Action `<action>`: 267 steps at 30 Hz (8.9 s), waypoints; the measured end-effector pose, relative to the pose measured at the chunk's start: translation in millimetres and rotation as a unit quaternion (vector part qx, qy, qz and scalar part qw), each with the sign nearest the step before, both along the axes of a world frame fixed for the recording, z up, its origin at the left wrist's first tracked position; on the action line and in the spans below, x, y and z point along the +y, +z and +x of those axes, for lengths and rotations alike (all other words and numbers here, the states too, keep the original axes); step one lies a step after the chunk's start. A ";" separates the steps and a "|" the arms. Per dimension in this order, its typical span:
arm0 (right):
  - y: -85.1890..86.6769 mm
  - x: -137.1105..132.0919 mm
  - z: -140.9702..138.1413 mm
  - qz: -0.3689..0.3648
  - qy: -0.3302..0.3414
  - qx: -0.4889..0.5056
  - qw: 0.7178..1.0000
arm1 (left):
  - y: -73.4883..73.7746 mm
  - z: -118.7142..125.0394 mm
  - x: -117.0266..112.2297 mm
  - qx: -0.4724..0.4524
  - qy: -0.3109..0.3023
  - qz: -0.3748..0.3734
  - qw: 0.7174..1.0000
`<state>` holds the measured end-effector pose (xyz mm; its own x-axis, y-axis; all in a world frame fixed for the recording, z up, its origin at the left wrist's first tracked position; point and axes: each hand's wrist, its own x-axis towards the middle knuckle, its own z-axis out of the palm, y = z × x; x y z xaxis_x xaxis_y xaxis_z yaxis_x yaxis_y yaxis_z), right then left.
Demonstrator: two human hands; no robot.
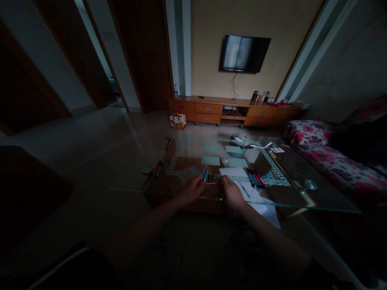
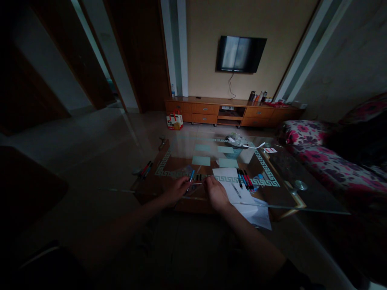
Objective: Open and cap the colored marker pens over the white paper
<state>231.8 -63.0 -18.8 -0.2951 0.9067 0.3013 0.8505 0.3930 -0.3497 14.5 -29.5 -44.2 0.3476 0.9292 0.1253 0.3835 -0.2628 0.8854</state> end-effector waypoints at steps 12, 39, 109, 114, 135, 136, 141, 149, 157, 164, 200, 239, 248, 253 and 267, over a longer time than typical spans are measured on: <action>-0.5 -7.0 -8.6 0.043 0.004 0.111 0.993 | 3.6 1.9 -4.7 -0.040 -0.027 -0.018 0.999; 2.3 6.6 9.0 -0.016 -0.138 0.581 0.802 | -9.6 5.8 -5.7 -0.030 -0.084 0.018 0.996; -0.1 0.1 -4.9 -0.157 -0.007 0.523 0.838 | 12.1 18.3 -28.6 -0.099 -0.241 -0.109 0.959; -5.3 -0.3 -8.0 -0.165 -0.008 0.512 0.843 | 4.3 19.7 -28.9 -0.160 -0.197 -0.143 0.957; -19.4 0.5 -16.5 -0.208 0.023 0.511 0.833 | -0.8 10.7 -27.6 -0.098 -0.203 -0.087 0.970; -19.3 0.4 -16.8 -0.208 0.021 0.510 0.834 | -1.4 10.6 -27.1 -0.098 -0.201 -0.086 0.971; -21.0 -0.3 -17.5 -0.203 0.030 0.508 0.837 | -0.6 9.9 -24.6 -0.102 -0.197 -0.081 0.972; -20.8 4.4 -17.2 -0.184 0.025 0.483 0.855 | 4.5 7.9 -21.0 -0.140 -0.169 -0.091 0.971; -31.9 25.0 8.6 -0.004 -0.045 0.198 0.979 | 5.8 4.3 -16.3 -0.122 -0.076 -0.073 0.987; -54.5 44.2 8.9 0.002 -0.094 0.101 0.990 | 5.3 2.6 -14.3 -0.105 -0.052 -0.071 0.991; -48.8 52.7 -19.7 -0.007 -0.191 0.046 0.981 | -3.5 0.7 -10.4 -0.115 -0.061 -0.066 0.989; -0.8 34.6 -15.1 -0.210 -0.089 0.656 0.720 | -1.2 3.5 -18.6 -0.125 -0.127 -0.096 0.979; -1.5 33.2 -14.5 -0.200 -0.065 0.608 0.766 | -2.7 2.0 -18.6 -0.109 -0.135 -0.084 0.981; 1.9 30.8 -15.5 -0.217 -0.058 0.587 0.778 | 2.5 2.4 -21.1 -0.116 -0.147 -0.097 0.978; -1.9 33.1 -14.5 -0.233 -0.051 0.615 0.752 | -3.6 -0.4 -19.7 -0.087 -0.168 -0.081 0.979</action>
